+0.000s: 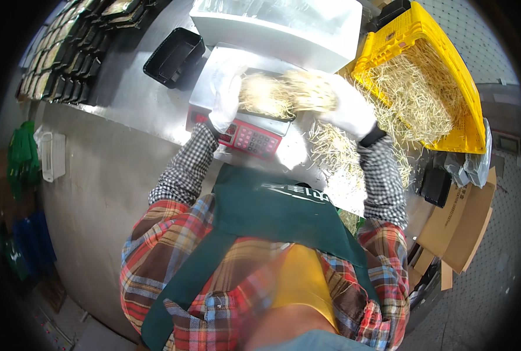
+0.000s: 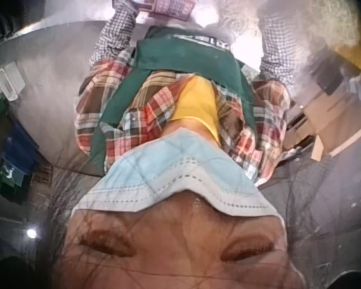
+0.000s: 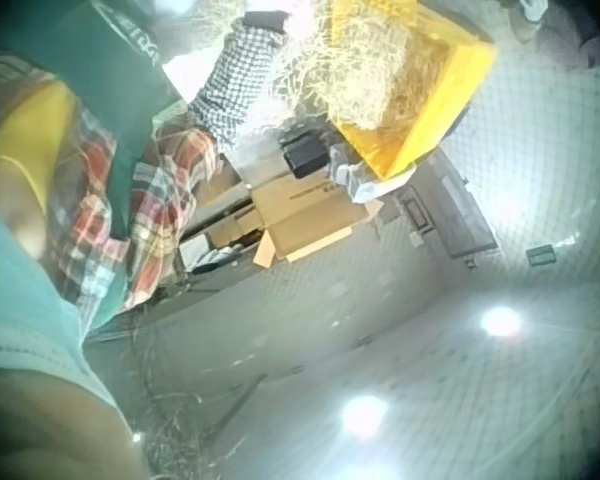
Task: The person repeatedly scoops bean sprouts from a yellow crate, places them into black trays on a digital scale, adjusts the amount, and moves filled trays aside. The process is repeated continuously throughout the clip.
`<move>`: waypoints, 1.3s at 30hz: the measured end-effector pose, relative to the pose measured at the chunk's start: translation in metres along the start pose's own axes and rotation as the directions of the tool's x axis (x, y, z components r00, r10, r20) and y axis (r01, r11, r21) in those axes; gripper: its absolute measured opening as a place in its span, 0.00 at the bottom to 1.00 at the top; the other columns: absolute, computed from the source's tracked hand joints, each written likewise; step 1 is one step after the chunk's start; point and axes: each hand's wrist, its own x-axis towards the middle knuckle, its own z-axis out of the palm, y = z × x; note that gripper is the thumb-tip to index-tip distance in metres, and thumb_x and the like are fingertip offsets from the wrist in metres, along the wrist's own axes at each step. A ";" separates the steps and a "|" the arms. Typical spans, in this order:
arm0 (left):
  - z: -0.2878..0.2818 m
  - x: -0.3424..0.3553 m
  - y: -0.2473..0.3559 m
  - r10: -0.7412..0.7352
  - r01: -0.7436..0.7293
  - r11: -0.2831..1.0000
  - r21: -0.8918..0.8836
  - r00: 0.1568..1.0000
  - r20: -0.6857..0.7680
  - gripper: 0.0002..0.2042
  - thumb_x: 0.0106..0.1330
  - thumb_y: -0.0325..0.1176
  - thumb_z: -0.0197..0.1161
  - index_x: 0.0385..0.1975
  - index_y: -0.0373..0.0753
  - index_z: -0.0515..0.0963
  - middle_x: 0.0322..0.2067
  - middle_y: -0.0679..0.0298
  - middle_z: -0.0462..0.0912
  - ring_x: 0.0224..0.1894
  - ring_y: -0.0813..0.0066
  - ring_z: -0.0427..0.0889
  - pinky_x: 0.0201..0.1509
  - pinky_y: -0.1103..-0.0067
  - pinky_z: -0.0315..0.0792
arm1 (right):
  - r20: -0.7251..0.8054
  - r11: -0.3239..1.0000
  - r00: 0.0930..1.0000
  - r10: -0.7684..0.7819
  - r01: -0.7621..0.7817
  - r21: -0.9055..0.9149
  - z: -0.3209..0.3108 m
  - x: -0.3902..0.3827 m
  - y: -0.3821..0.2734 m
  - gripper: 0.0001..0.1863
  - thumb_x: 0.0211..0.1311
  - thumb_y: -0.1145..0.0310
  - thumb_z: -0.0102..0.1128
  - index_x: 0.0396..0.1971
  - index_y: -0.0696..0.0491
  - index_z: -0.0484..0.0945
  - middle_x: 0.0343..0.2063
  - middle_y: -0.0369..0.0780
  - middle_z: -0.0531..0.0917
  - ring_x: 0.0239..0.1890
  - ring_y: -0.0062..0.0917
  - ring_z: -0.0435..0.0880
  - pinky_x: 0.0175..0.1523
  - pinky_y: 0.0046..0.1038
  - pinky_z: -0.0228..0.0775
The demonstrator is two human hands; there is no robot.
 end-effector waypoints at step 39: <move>0.009 0.041 0.062 -0.364 -0.379 0.509 0.773 0.719 0.593 0.42 0.60 0.44 0.65 0.67 0.25 0.52 0.51 0.46 0.71 0.49 0.51 0.74 0.49 0.64 0.74 | 0.064 0.773 0.931 0.359 -0.258 -0.580 0.045 -0.028 0.073 0.19 0.62 0.71 0.52 0.54 0.52 0.69 0.36 0.46 0.81 0.39 0.39 0.83 0.44 0.37 0.77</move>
